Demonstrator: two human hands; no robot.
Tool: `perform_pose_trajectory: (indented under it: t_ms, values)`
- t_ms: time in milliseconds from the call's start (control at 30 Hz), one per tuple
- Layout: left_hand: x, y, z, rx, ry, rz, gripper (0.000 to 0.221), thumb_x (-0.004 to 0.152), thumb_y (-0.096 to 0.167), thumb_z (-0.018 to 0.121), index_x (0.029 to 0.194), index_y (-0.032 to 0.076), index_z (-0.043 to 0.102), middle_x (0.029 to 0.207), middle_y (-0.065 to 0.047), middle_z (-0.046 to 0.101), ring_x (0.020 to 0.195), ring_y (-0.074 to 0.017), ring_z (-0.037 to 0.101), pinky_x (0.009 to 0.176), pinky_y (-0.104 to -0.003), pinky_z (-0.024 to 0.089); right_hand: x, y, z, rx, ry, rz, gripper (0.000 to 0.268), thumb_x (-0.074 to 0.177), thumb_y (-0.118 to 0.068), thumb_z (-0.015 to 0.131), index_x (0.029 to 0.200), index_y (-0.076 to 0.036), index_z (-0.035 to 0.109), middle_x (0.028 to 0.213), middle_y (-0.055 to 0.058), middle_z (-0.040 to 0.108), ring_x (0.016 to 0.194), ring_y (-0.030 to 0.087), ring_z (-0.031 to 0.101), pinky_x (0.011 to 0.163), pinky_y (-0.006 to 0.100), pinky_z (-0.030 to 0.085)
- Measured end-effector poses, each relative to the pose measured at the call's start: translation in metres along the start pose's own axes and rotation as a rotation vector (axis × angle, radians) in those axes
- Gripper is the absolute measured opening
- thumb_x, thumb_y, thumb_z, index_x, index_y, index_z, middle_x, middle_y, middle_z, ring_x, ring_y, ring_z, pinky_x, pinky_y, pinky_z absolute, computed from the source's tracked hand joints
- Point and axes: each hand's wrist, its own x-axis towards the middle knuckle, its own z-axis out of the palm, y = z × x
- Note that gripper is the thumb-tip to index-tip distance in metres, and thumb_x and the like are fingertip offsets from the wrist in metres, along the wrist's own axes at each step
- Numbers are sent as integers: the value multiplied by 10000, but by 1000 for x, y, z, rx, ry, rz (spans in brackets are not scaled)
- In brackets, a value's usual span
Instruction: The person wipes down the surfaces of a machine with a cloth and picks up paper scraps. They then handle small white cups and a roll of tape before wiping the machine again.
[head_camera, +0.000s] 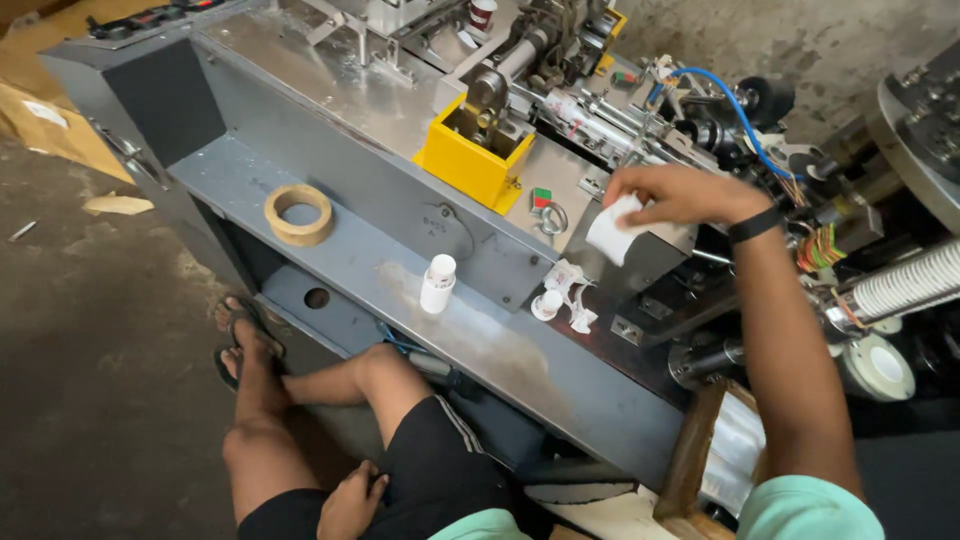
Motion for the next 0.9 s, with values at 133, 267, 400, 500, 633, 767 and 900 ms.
perform_pose_trajectory:
  t_ms: [133,267,400,500,633,767,900]
  values:
    - [-1,10,-9,82,-134,-77,417,990,448,552,1265,137,591,1249,-128,708,1176,-303,687,1001,-421,537,1,15,32,-225,-176,268,367,837,-297,768,1175,-215,653,1083,7,743,1035,191,697,882,360,529]
    - [11,-11,9,59,-67,-42,419,954,469,592,1211,138,611,1220,-137,716,1163,-314,694,1001,-422,535,6,4,24,-377,96,16,382,818,-266,748,1180,-195,651,1181,59,666,1119,289,638,891,422,518]
    - [28,-27,26,6,4,24,411,907,484,630,1163,163,611,1166,-133,731,1146,-327,693,976,-440,538,28,-17,7,-461,361,75,314,917,-282,687,1208,-172,650,1169,114,620,1084,331,629,843,455,517]
    - [38,-36,35,12,5,62,416,888,484,649,1154,167,607,1135,-141,734,1134,-333,693,978,-441,535,70,19,17,-570,566,37,229,1008,-264,641,1200,-142,665,1114,121,650,1057,340,645,844,463,520]
    - [45,-43,43,5,-4,44,445,872,500,668,1153,162,599,1137,-157,724,1140,-330,692,982,-442,537,141,76,36,-793,749,99,191,908,-192,664,1074,-139,743,962,106,705,890,332,692,708,481,535]
    - [53,-52,53,-42,47,75,415,874,487,688,1082,135,614,1042,-186,736,1041,-327,725,931,-428,556,189,118,38,-835,787,144,124,893,-141,664,940,-159,777,859,117,709,831,325,710,665,469,541]
    - [60,-57,59,-75,171,68,383,815,452,741,984,119,653,853,-165,750,802,-289,770,792,-391,600,205,117,37,-878,760,382,133,887,-222,685,815,-167,782,828,134,737,749,338,726,616,470,539]
